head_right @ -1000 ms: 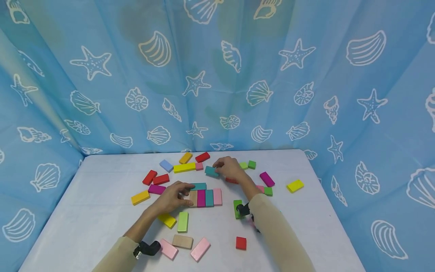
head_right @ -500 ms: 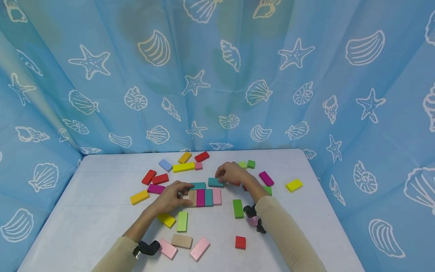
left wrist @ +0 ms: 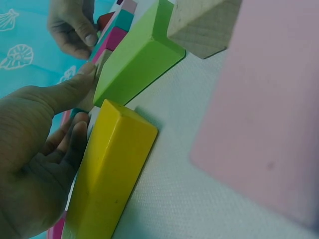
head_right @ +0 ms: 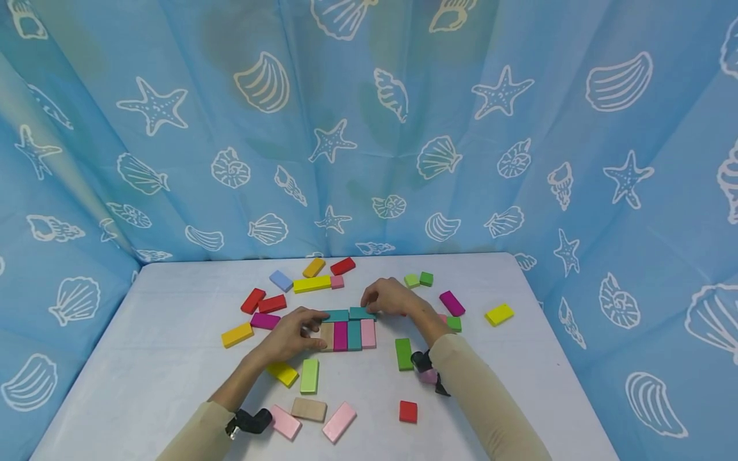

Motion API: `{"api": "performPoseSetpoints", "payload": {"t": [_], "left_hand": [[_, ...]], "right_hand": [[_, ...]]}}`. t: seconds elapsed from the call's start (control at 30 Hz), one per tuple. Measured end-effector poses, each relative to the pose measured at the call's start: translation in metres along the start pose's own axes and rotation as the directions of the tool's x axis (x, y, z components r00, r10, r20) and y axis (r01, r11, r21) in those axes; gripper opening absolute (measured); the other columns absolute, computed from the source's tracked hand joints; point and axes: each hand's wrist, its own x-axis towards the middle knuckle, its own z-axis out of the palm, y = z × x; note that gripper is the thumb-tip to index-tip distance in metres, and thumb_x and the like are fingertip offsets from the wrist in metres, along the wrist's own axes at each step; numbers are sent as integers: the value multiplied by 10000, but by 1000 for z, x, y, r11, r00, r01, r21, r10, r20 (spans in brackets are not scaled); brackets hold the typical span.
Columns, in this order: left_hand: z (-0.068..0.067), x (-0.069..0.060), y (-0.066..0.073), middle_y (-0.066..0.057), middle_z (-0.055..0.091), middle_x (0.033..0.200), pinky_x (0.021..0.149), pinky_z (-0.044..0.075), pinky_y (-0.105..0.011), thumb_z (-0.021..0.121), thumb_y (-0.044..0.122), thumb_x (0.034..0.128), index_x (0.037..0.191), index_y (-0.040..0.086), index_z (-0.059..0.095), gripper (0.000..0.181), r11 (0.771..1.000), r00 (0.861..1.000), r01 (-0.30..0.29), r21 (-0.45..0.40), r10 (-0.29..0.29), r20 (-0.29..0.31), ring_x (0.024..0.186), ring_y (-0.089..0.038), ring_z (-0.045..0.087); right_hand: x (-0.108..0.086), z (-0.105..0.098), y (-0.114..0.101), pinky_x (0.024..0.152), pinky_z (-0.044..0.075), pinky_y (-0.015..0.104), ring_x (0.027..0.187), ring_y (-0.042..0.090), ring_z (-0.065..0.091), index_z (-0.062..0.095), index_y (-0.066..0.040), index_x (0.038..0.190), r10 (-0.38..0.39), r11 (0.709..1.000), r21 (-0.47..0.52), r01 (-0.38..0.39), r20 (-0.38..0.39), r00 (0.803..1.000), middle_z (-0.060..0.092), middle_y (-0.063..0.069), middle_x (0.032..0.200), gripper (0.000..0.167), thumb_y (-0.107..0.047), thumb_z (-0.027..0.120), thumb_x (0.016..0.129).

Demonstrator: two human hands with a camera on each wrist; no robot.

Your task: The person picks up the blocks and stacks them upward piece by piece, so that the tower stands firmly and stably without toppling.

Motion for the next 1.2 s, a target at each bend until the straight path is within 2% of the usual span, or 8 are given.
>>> {"api": "performPoseSetpoints", "payload": {"t": [0.17,0.87,1.2], "left_hand": [[0,0,0,57,591,1171,872,548,-271,847,359,814,1393,261,595,639,1000,1000,3,-8,-3,-1,1044,-129,606],[1,-1,0,74,584,1155,865,548,-271,850,354,811,1391,285,595,637,1000,1000,16,-4,-16,-1,1034,-124,602],[1,-2,2,77,585,1175,867,551,-285,847,370,810,1389,301,593,636,999,999,35,-5,-35,-2,1053,-128,601]], "right_hand": [[2,1,-2,881,514,384,984,170,587,753,-268,1088,20,1000,12,-21,22,1000,697,-65,1078,169,-186,700,950],[0,2,-2,888,513,382,968,159,587,753,-239,1092,-2,1000,14,1,27,1000,699,-70,1057,164,-171,696,954],[0,2,-1,903,509,391,965,173,592,746,-237,1113,11,999,35,-12,27,1000,692,-65,1034,174,-186,692,956]]}}
